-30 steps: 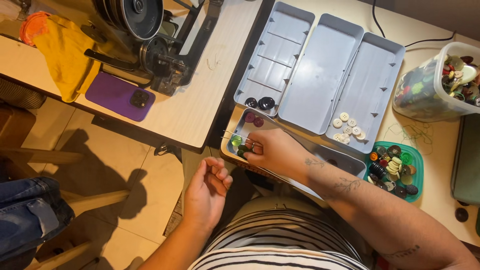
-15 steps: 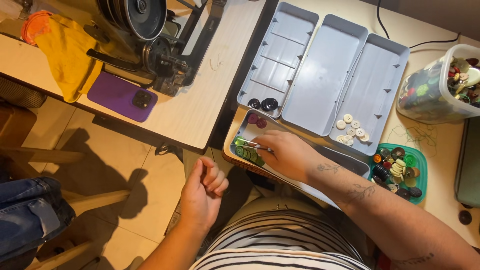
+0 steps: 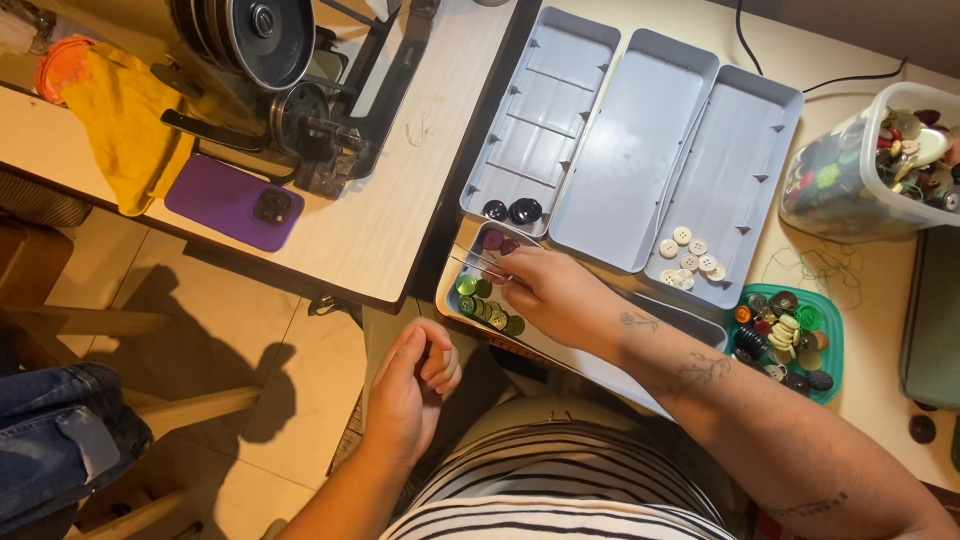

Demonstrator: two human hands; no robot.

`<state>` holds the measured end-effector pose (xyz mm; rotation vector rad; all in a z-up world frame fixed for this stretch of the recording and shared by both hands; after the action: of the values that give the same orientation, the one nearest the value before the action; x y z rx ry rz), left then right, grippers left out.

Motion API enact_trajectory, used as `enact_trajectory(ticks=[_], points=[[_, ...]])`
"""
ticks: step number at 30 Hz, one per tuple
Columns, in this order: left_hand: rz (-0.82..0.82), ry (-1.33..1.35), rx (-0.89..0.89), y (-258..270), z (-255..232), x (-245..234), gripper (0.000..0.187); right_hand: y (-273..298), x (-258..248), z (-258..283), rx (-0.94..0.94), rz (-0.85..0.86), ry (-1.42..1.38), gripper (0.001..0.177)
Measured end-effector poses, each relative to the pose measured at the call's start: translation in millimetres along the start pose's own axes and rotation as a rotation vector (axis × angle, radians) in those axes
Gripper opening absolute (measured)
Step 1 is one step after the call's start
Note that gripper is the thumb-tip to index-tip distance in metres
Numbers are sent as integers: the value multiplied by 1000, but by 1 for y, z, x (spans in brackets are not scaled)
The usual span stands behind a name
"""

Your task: The person sorts various buttons and sewing accessories into organizers, using tweezers to handle small items and scissors to trim loose threads.

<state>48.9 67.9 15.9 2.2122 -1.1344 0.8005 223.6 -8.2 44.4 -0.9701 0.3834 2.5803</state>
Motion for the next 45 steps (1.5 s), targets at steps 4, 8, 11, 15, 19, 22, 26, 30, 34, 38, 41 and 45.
enact_trajectory(ticks=[4,8,11,15,19,22,26,30,34,38,41,45], points=[[-15,-7,8,1,0,-3,27,-3,1,3,75,65,2,16],[-18,48,-12,0,1,6,28,17,-26,20,131,36,-106,26],[-5,118,-43,-5,5,21,32,44,-42,26,285,24,-163,24],[11,324,-88,-16,25,46,40,73,-36,42,57,-52,-302,10],[152,427,-146,-16,43,88,42,85,-27,34,7,-227,-98,29],[125,389,-189,-18,52,105,42,98,-32,23,-13,-316,-95,17],[262,388,-176,-18,58,131,41,125,-63,7,5,-363,-196,5],[439,-40,-182,-22,77,155,39,160,-92,-33,178,-428,-515,9],[696,-346,-261,-27,106,181,28,204,-119,-70,219,-533,-666,2],[849,-481,-338,-34,121,224,26,246,-161,-96,225,-661,-637,6],[994,-747,-87,-53,128,254,23,274,-201,-119,386,-748,-408,4],[914,-936,89,-69,135,276,20,294,-250,-130,379,-899,294,7]])
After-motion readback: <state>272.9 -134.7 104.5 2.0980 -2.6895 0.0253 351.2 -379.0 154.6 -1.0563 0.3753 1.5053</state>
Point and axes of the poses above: each hand's wrist, its own y-axis away from the middle knuckle, its own x-axis out of the palm, z = x × y, the point moved 7 cm from there along -y, towards the middle knuckle, and after that the axes turned 3 degrees about x, right-handed, at the moved point
